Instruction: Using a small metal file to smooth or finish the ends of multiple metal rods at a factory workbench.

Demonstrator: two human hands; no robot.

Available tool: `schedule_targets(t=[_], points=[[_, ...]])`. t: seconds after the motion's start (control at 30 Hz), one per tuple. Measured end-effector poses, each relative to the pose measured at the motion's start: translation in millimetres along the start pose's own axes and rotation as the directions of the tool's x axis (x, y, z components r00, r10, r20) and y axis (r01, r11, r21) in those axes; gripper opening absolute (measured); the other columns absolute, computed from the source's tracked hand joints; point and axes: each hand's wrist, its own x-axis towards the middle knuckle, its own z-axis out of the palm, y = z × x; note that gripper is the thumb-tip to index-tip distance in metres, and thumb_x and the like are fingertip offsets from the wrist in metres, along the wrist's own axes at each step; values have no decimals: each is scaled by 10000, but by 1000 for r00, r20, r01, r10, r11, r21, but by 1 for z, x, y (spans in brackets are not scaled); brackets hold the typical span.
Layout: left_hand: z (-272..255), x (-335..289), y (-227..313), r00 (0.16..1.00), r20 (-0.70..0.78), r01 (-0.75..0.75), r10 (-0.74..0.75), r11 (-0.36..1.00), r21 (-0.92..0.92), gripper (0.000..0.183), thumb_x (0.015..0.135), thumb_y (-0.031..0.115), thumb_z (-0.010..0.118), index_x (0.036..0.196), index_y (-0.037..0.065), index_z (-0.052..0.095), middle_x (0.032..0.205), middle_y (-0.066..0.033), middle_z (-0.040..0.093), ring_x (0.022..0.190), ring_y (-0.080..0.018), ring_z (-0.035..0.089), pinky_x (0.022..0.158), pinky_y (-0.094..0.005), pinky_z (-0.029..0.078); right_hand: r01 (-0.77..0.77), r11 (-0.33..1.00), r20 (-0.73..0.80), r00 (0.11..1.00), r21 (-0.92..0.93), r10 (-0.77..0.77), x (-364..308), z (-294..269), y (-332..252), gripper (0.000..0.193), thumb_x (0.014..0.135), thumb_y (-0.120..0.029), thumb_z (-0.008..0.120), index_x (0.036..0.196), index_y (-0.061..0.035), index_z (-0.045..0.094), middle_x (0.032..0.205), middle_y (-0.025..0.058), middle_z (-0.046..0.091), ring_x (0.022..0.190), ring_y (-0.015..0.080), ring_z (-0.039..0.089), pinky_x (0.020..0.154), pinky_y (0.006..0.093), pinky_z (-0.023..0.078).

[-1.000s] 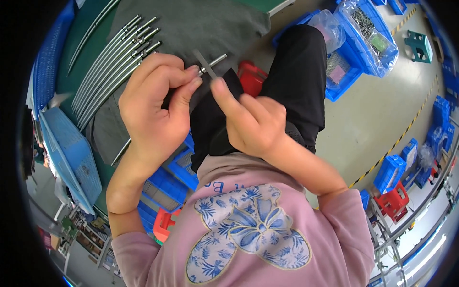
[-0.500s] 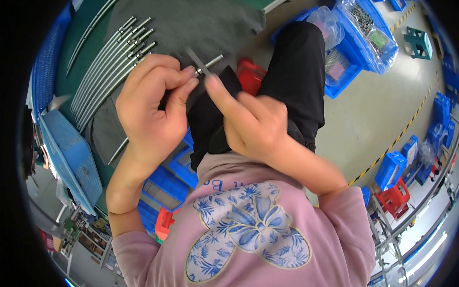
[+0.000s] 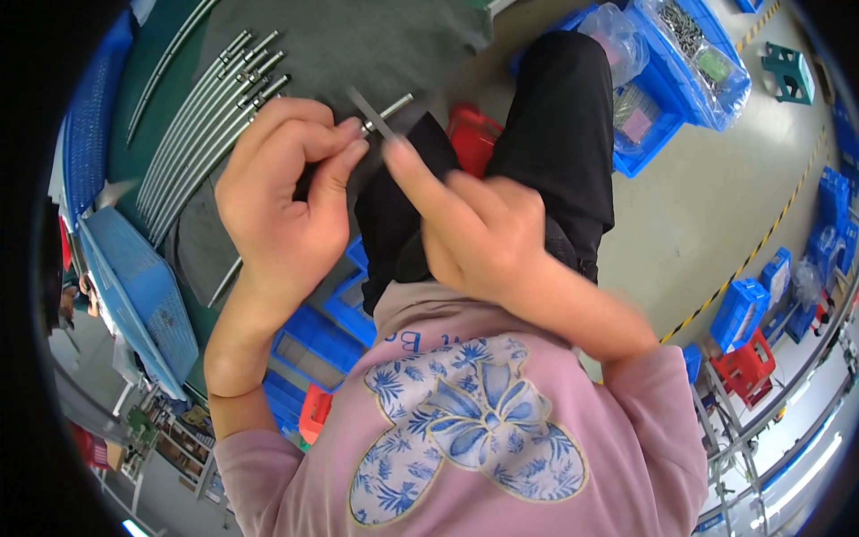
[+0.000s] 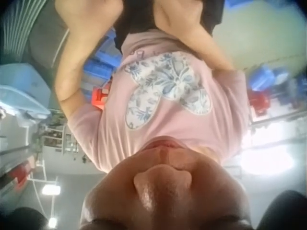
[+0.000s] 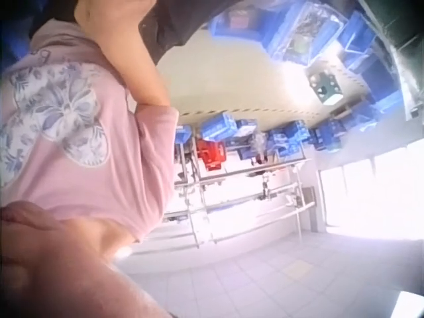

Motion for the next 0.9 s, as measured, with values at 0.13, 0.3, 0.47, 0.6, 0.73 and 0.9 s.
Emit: schedule_targets(t=[0.13, 0.3, 0.47, 0.6, 0.73, 0.9], points=[[-1, 4, 2, 999, 21, -25, 24, 999, 38, 188, 619, -55, 712, 710, 24, 568, 731, -77, 552, 633, -267, 537, 553, -348, 434, 41, 999, -40, 998, -8, -42, 6, 0, 5, 625, 561, 21, 564, 1177, -11, 658, 517, 2, 336, 368, 137, 323, 357, 286, 307], [0, -1, 3, 999, 23, 23, -23, 1000, 12, 183, 633, -55, 716, 703, 23, 566, 728, -77, 550, 627, -265, 538, 546, -346, 431, -38, 999, 47, 998, -19, 39, -7, -11, -6, 606, 615, 16, 579, 1214, -52, 646, 536, 5, 294, 376, 150, 311, 358, 291, 301], [-1, 2, 2, 1000, 20, -24, 23, 999, 29, 177, 638, -54, 719, 707, 22, 576, 722, -79, 554, 627, -265, 542, 549, -341, 435, -17, 1000, 69, 998, 20, 15, 9, -6, -3, 538, 633, 135, 554, 1160, 66, 632, 523, 36, 388, 382, 174, 372, 403, 305, 313], [-3, 1, 3, 1000, 23, -9, 7, 999, 45, 174, 640, -46, 728, 730, 19, 594, 727, -81, 562, 635, -261, 552, 555, -331, 440, -76, 997, 52, 996, 27, 75, -34, -5, 8, 589, 560, 41, 582, 1137, -24, 684, 522, 7, 296, 371, 147, 293, 367, 277, 283], [-6, 1, 3, 999, 37, -21, 18, 998, 65, 173, 646, -26, 743, 739, 20, 605, 731, -80, 565, 635, -253, 557, 557, -328, 443, -17, 999, 55, 998, 40, 15, -47, -17, 9, 595, 571, 67, 566, 1155, 4, 665, 524, 13, 281, 372, 148, 282, 366, 280, 275], [-5, 0, 2, 999, 33, -39, 37, 996, 82, 170, 652, -13, 751, 756, 20, 620, 742, -74, 570, 636, -247, 561, 557, -329, 444, -36, 996, -30, 999, 75, 39, -42, -18, 10, 626, 555, 58, 568, 1171, 5, 659, 525, 5, 252, 374, 137, 265, 364, 283, 263]])
